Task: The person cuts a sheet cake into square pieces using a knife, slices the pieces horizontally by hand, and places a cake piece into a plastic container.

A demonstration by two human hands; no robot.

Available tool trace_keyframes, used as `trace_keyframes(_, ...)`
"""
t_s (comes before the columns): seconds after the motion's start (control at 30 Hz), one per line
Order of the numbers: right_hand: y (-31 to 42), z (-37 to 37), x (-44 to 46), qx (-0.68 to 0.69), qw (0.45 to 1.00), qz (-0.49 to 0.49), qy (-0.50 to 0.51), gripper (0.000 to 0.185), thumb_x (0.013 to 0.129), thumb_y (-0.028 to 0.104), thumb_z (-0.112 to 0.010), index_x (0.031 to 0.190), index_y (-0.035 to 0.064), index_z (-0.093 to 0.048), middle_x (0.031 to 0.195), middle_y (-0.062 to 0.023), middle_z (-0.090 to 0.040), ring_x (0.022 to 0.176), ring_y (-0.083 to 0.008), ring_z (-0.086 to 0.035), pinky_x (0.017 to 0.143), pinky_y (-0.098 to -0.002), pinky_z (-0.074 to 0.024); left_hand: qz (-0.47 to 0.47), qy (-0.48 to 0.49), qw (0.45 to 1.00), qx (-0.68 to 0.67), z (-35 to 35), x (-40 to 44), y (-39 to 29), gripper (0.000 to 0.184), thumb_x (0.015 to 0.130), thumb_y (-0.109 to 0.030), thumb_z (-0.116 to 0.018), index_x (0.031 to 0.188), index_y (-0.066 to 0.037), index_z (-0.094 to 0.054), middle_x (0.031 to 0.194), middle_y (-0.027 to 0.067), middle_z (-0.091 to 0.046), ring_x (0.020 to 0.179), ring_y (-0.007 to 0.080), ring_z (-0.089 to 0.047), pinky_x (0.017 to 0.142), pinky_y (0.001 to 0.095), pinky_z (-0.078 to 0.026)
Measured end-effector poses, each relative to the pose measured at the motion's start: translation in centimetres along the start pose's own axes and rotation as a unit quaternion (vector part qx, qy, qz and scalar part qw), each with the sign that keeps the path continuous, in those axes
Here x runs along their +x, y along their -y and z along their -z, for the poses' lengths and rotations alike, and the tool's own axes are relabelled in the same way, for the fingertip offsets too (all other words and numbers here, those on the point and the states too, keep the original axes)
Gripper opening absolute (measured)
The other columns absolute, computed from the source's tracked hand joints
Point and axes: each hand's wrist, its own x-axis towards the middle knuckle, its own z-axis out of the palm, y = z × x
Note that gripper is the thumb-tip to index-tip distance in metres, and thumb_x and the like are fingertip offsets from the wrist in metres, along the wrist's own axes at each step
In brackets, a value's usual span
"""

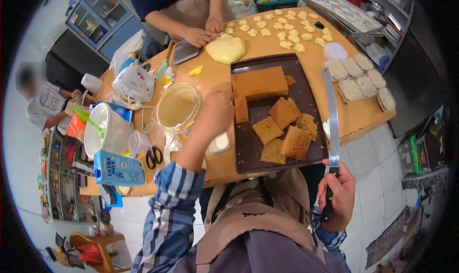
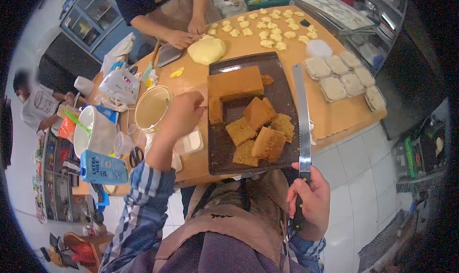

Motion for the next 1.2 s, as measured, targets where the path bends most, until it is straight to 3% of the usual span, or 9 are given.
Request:
trace_keyframes(0.1,-0.1,-0.4,0.2,-0.018,1.0,0.003,0.015,0.031,0.091,0.009,-0.05,0.119,-0.0035,-0.047,0.059,-0.0115,-0.056,0.036,-0.0145,-0.048,0.036,-0.0252,-0.0382,0.005,0.006,0.999,0.05,-1.4,1.4,2.7,0.012,0.075,0.0,-0.056,0.082,0.003,-0.065,0.085,0.0261,-0.063,0.086,0.0392,-0.063,0.075,0.0424,-0.051)
trace_keyframes(0.2,-0.1,-0.7,0.0,-0.026,0.999,0.002,0.019,0.031,0.09,0.008,-0.05,0.119,-0.0033,-0.047,0.059,-0.0111,-0.055,0.036,-0.0142,-0.047,0.037,-0.0253,-0.0379,0.01,0.098,0.984,0.15,-2.3,2.4,2.3,0.012,0.073,0.0,-0.058,0.08,0.002,-0.067,0.081,0.0243,-0.065,0.084,0.0376,-0.064,0.074,0.0411,-0.053)
trace_keyframes(0.4,0.2,-0.3,-0.5,-0.045,0.999,0.001,-0.004,0.03,0.089,0.006,-0.048,0.118,-0.0027,-0.048,0.058,-0.0106,-0.055,0.036,-0.0136,-0.047,0.036,-0.0251,-0.0375,0.084,0.162,0.971,0.155,-5.1,4.5,3.6,0.016,0.072,-0.003,-0.063,0.086,0.002,-0.069,0.088,0.0233,-0.066,0.085,0.0349,-0.066,0.071,0.0407,-0.054)
trace_keyframes(0.5,0.0,0.1,-0.7,-0.047,0.999,0.01,-0.014,0.03,0.09,0.007,-0.048,0.118,-0.0025,-0.048,0.057,-0.0106,-0.055,0.035,-0.0134,-0.046,0.035,-0.0245,-0.0378,0.097,0.076,0.989,0.087,-6.9,5.0,4.9,0.019,0.07,-0.001,-0.065,0.088,0.003,-0.068,0.09,0.0236,-0.066,0.087,0.0353,-0.066,0.072,0.0405,-0.054)
trace_keyframes(0.6,-0.4,0.4,-0.5,-0.048,0.998,0.025,-0.014,0.031,0.091,0.011,-0.048,0.119,-0.0026,-0.047,0.056,-0.0112,-0.056,0.033,-0.0136,-0.046,0.033,-0.0241,-0.0387,0.149,0.097,0.982,0.057,-6.9,5.0,5.2,0.021,0.068,0.001,-0.066,0.089,0.004,-0.067,0.094,0.0248,-0.065,0.089,0.0365,-0.065,0.074,0.0406,-0.054)
trace_keyframes(0.7,-0.6,0.5,-0.3,-0.047,0.999,0.023,-0.012,0.03,0.091,0.01,-0.048,0.119,-0.0025,-0.048,0.056,-0.0115,-0.056,0.033,-0.0139,-0.046,0.033,-0.0241,-0.0387,0.174,0.117,0.977,0.042,-6.2,4.7,4.5,0.021,0.074,-0.006,-0.061,0.094,-0.001,-0.067,0.1,0.0222,-0.064,0.094,0.0378,-0.062,0.08,0.0419,-0.051)
trace_keyframes(0.8,-0.6,0.6,-0.2,-0.049,0.999,0.017,-0.004,0.03,0.09,0.009,-0.048,0.118,-0.0027,-0.048,0.057,-0.0111,-0.056,0.035,-0.0137,-0.046,0.035,-0.024,-0.0383,0.166,0.089,0.982,0.023,-7.0,4.9,5.7,0.022,0.069,0.0,-0.065,0.091,0.0,-0.068,0.099,0.0251,-0.064,0.093,0.0372,-0.064,0.076,0.0415,-0.053)
trace_keyframes(1.03,0.3,-0.2,-0.6,-0.04,0.999,-0.003,-0.018,0.031,0.089,0.006,-0.049,0.118,-0.0035,-0.048,0.06,-0.0102,-0.056,0.039,-0.0131,-0.048,0.039,-0.024,-0.0381,0.153,0.127,0.974,0.11,-7.6,5.4,6.6,0.014,0.072,-0.005,-0.061,0.084,-0.004,-0.069,0.088,0.0206,-0.066,0.087,0.0343,-0.065,0.076,0.039,-0.052)
trace_keyframes(1.2,0.2,-0.4,-0.3,-0.042,0.999,-0.007,-0.005,0.031,0.089,0.005,-0.049,0.119,-0.0034,-0.048,0.062,-0.0096,-0.056,0.04,-0.0127,-0.049,0.04,-0.0237,-0.0385,0.06,-0.048,0.996,0.037,-3.8,2.0,2.1,0.008,0.075,-0.005,-0.062,0.08,-0.001,-0.067,0.086,0.0214,-0.064,0.082,0.0361,-0.063,0.073,0.0396,-0.051)
